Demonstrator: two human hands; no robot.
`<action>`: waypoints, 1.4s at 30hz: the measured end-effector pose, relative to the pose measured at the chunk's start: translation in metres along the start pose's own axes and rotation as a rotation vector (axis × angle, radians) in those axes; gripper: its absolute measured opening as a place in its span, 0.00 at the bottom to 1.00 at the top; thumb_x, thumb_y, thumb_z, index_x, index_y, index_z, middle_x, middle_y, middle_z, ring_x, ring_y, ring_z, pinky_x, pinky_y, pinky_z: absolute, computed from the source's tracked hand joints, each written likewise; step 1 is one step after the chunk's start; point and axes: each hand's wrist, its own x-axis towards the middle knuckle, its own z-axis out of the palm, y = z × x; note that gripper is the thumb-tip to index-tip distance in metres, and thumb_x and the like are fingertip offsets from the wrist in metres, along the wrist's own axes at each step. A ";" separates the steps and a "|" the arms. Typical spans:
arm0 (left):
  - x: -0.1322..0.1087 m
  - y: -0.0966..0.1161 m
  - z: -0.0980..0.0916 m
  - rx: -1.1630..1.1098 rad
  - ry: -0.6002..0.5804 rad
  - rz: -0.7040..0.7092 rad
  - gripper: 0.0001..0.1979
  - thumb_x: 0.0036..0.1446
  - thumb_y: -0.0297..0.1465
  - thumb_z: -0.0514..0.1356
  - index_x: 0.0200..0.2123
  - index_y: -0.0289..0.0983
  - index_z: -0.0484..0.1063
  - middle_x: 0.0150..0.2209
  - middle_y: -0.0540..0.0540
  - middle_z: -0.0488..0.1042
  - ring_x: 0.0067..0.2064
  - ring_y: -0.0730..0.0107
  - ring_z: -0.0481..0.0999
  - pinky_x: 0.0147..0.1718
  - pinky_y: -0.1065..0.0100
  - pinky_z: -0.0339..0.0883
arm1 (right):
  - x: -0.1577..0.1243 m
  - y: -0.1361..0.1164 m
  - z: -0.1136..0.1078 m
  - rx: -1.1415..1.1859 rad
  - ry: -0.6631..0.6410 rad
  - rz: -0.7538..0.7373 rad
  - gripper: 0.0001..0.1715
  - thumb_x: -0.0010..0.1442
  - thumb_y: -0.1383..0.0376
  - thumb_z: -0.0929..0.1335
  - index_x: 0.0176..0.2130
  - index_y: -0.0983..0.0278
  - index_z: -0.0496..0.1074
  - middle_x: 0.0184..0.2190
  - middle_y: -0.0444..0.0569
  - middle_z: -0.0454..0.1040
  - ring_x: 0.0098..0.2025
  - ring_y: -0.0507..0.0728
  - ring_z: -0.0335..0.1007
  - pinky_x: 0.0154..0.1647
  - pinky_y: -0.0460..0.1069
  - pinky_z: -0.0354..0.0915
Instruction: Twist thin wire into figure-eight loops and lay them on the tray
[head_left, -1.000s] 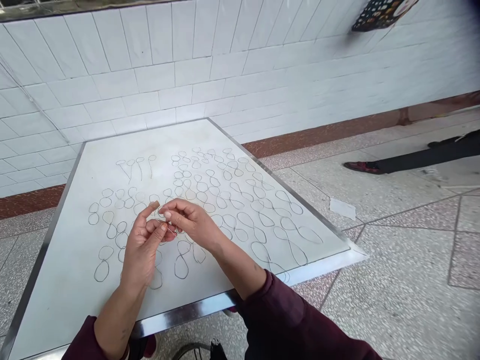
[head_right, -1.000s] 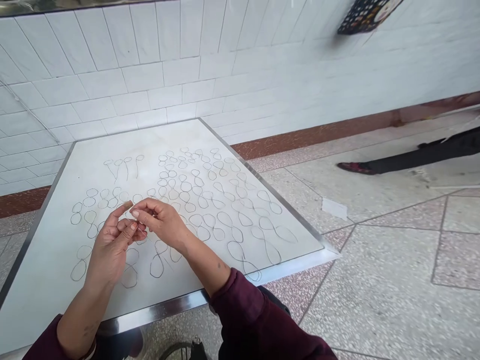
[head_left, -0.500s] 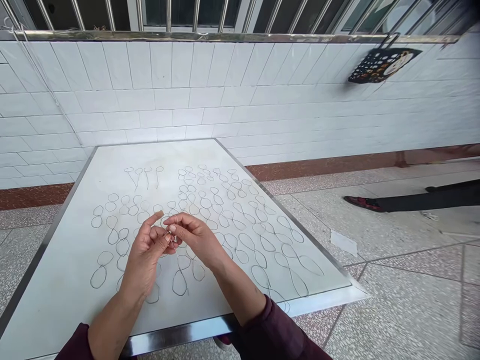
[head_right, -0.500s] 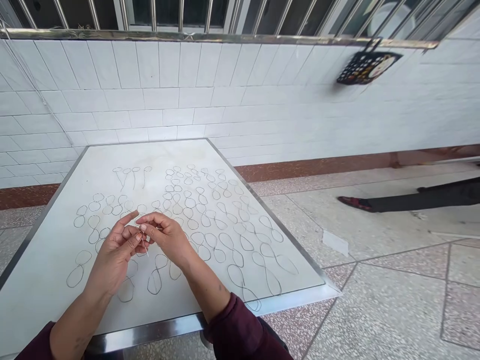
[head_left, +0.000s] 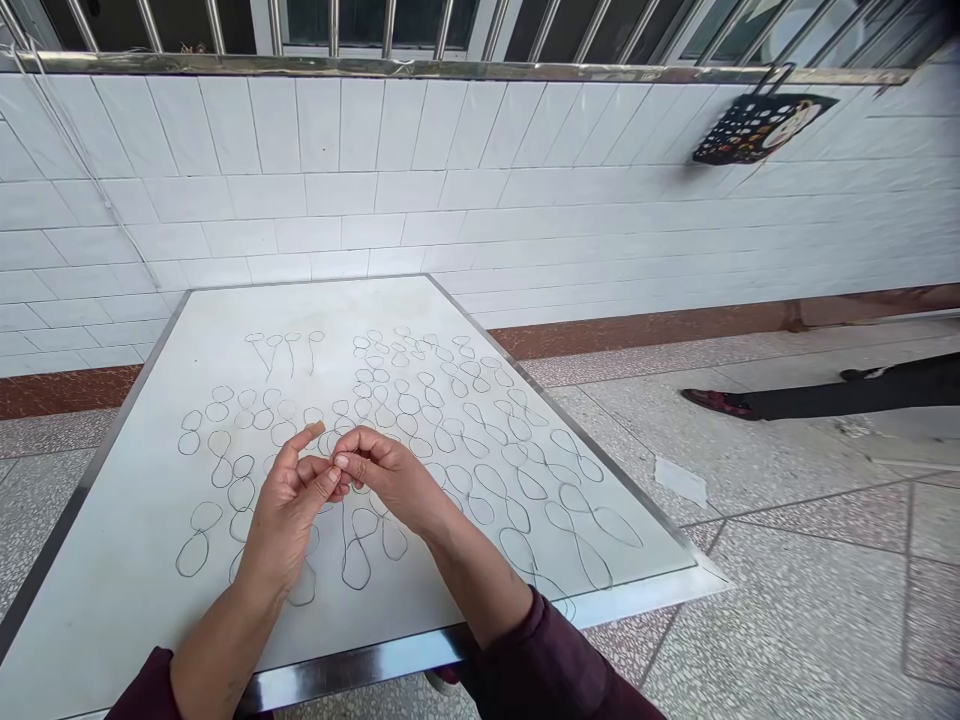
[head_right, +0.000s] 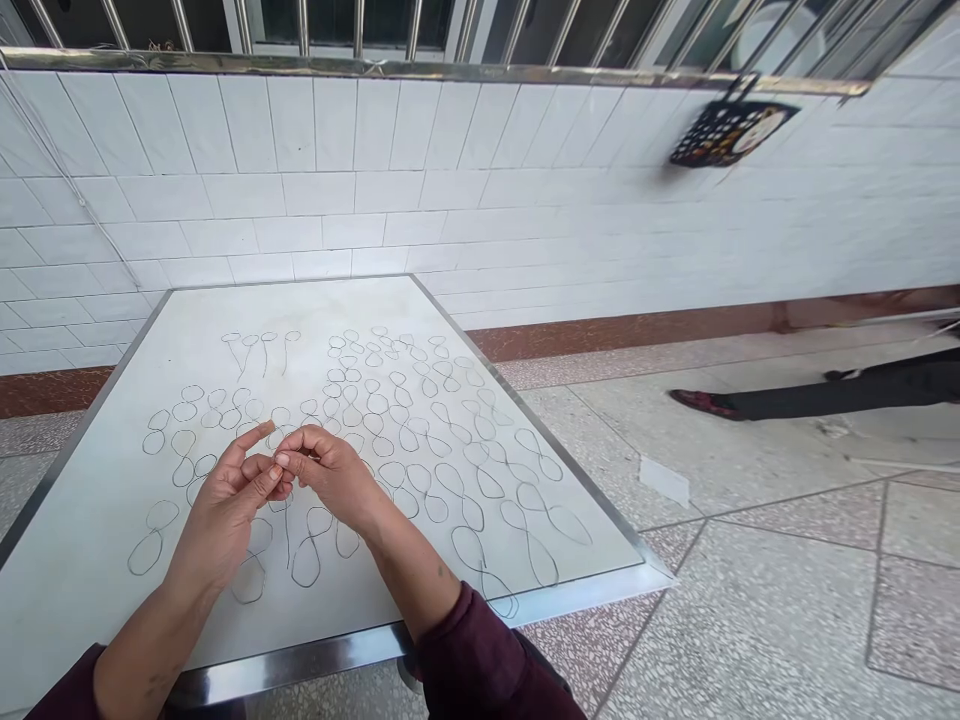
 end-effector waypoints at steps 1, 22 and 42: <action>0.000 -0.001 0.000 0.002 -0.015 -0.003 0.30 0.56 0.36 0.66 0.61 0.44 0.64 0.27 0.53 0.72 0.34 0.70 0.73 0.44 0.62 0.68 | -0.001 -0.001 0.000 -0.008 -0.005 0.008 0.11 0.63 0.57 0.69 0.34 0.62 0.69 0.27 0.42 0.71 0.31 0.52 0.71 0.37 0.50 0.67; -0.009 -0.002 0.006 0.044 -0.139 -0.032 0.32 0.57 0.32 0.64 0.64 0.43 0.59 0.29 0.52 0.71 0.37 0.67 0.74 0.37 0.64 0.71 | -0.007 -0.011 0.003 -0.076 0.237 -0.130 0.09 0.63 0.59 0.69 0.34 0.60 0.68 0.30 0.42 0.67 0.30 0.51 0.60 0.31 0.47 0.61; -0.012 -0.014 0.005 0.190 -0.135 -0.042 0.26 0.60 0.35 0.62 0.61 0.43 0.65 0.33 0.50 0.73 0.36 0.68 0.74 0.41 0.62 0.72 | -0.007 -0.025 -0.051 -0.003 0.625 -0.214 0.09 0.59 0.58 0.71 0.34 0.61 0.71 0.31 0.42 0.70 0.30 0.50 0.61 0.36 0.48 0.61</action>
